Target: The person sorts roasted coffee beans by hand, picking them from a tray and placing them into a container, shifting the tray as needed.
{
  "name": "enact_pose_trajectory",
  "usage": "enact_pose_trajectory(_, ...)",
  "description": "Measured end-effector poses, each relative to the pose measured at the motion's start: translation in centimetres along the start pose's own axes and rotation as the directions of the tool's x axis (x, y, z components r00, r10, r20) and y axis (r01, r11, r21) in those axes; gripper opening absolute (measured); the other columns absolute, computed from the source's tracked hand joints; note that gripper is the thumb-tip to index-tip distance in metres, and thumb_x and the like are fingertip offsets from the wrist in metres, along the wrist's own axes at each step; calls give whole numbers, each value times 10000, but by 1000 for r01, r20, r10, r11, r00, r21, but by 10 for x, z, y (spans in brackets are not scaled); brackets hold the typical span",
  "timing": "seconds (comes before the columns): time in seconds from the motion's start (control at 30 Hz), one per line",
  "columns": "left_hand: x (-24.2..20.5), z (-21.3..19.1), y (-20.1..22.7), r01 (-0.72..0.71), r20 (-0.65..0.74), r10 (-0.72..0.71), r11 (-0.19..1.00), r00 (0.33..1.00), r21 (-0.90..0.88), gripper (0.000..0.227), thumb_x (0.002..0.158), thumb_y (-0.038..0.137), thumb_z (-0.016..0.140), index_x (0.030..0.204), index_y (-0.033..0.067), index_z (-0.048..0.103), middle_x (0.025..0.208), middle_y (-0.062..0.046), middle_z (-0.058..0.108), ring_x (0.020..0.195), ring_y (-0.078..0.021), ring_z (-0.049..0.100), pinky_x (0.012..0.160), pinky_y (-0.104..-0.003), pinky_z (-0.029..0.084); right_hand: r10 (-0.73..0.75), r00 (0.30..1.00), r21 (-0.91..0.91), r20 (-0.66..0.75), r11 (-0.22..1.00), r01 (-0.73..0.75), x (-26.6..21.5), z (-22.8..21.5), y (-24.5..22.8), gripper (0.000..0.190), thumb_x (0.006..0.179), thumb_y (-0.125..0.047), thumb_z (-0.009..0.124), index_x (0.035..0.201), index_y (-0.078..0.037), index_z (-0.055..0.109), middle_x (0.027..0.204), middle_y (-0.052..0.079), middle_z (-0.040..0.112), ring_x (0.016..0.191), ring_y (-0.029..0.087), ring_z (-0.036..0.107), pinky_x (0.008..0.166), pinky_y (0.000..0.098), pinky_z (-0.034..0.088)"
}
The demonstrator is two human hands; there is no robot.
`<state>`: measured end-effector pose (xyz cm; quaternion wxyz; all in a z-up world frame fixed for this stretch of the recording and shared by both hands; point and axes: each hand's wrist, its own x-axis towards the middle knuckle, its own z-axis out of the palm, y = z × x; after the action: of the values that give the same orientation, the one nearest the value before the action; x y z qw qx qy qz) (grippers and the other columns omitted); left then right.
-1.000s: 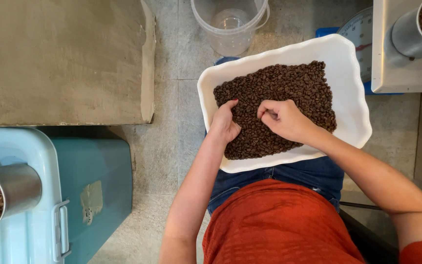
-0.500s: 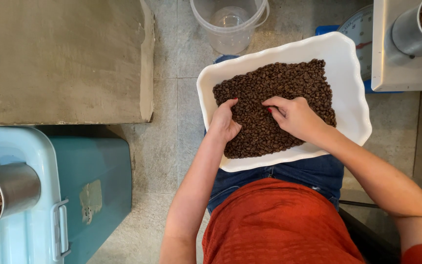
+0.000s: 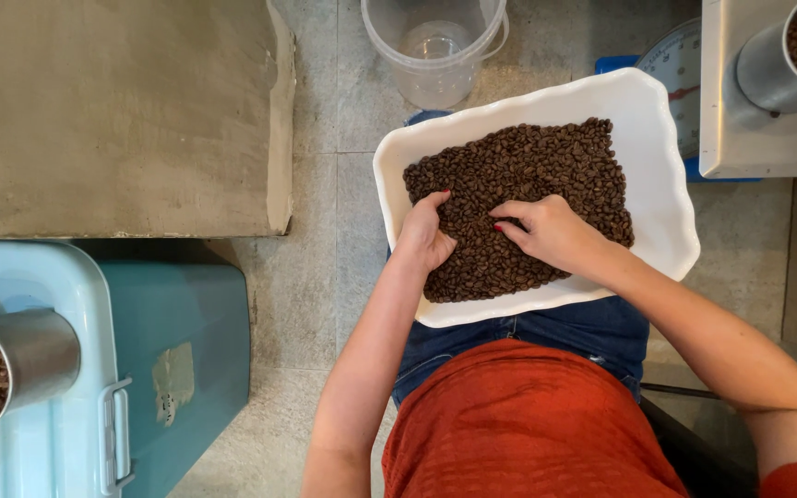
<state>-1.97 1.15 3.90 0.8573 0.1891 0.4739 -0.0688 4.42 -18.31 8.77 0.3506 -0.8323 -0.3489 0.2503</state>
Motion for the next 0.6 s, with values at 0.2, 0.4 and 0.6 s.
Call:
enact_pose_trajectory(0.2, 2, -1, 0, -5, -20, 5, 1000, 1000, 5, 488, 1012, 136, 577, 1385, -111, 382, 1294, -271, 580, 1109, -324, 678, 925, -473, 603, -40, 999, -24, -18, 999, 39, 0, 0, -6, 133, 959, 14, 619, 1018, -44, 723, 373, 9, 422, 329, 134, 372, 428, 244, 342)
enact_pose_trajectory(0.4, 2, -2, 0, -7, -24, 7, 1000, 1000, 0, 479, 1008, 126, 581, 1374, -120, 391, 1281, -287, 583, 1093, -345, 683, 914, -487, 607, 105, 994, 260, -10, 961, -99, -1, -3, 8, 98, 991, -50, 578, 1043, -89, 652, 453, 27, 531, 398, 150, 443, 459, 293, 379)
enact_pose_trajectory(0.6, 2, -1, 0, -16, -11, 16, 1000, 1000, -7, 483, 1011, 111, 576, 1384, -130, 384, 1265, -286, 597, 1087, -345, 689, 914, -496, 604, 107, 988, 290, -107, 954, -72, 4, 4, 11, 281, 961, 3, 429, 885, -91, 683, 426, 19, 467, 419, 135, 387, 495, 277, 391)
